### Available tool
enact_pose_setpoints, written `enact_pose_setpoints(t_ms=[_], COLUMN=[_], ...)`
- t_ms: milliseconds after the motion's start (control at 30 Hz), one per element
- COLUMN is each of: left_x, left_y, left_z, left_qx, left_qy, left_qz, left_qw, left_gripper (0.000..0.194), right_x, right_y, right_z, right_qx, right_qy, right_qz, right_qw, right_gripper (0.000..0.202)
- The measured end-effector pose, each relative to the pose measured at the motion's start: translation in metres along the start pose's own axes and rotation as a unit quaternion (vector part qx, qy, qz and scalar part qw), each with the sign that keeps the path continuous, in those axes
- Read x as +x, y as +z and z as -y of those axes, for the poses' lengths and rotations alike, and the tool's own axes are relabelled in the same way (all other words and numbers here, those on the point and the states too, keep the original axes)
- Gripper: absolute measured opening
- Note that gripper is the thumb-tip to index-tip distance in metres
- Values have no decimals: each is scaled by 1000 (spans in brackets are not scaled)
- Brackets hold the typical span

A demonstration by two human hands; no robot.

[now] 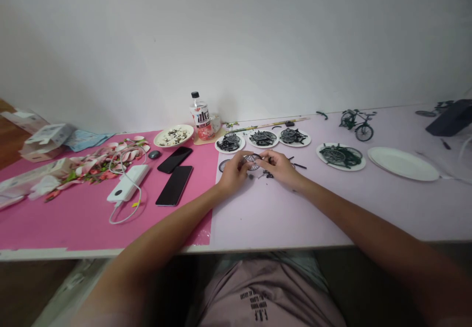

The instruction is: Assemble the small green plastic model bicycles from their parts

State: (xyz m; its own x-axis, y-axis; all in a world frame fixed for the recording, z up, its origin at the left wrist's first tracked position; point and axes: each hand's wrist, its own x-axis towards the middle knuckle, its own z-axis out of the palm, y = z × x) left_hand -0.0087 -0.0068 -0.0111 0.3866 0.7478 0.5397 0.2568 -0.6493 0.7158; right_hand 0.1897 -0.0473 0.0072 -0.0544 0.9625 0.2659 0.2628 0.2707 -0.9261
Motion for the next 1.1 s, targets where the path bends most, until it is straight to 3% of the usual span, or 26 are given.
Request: enact_pose_setpoints(t_ms=[133,233,467,600,733,933,1100], left_x=[3,3,-2,-4,-3,-1,0], left_y=[0,-2,0,-3,-5,-4,-3], left_z=[-3,-3,-6,-10,-14,-8,-4], left_qx=[-58,-56,1,23,52,15,-13], left_qy=[-51,-52,14,61,81,44,15], left_qz=[-24,-35,-30,15,38,17,12], left_qw=[997,996,999,998,995,999,1000], left_gripper=[31,33,36,46,34,33,30], right_x=[-3,-4,-4,-5,-8,-11,-5], right_y=[3,4,5,7,7,7,8], right_z=[-1,1,3,4,9,12,-1], right_qx=[-4,-14,-24,-24,-13,36,30], right_qy=[14,5,-5,-19,-18,20,-10], right_qz=[5,0,-18,-7,-7,-2,-21], right_qw=[1000,1000,1000,1000,1000,999,999], right_gripper=[45,42,37,32,29,37,41])
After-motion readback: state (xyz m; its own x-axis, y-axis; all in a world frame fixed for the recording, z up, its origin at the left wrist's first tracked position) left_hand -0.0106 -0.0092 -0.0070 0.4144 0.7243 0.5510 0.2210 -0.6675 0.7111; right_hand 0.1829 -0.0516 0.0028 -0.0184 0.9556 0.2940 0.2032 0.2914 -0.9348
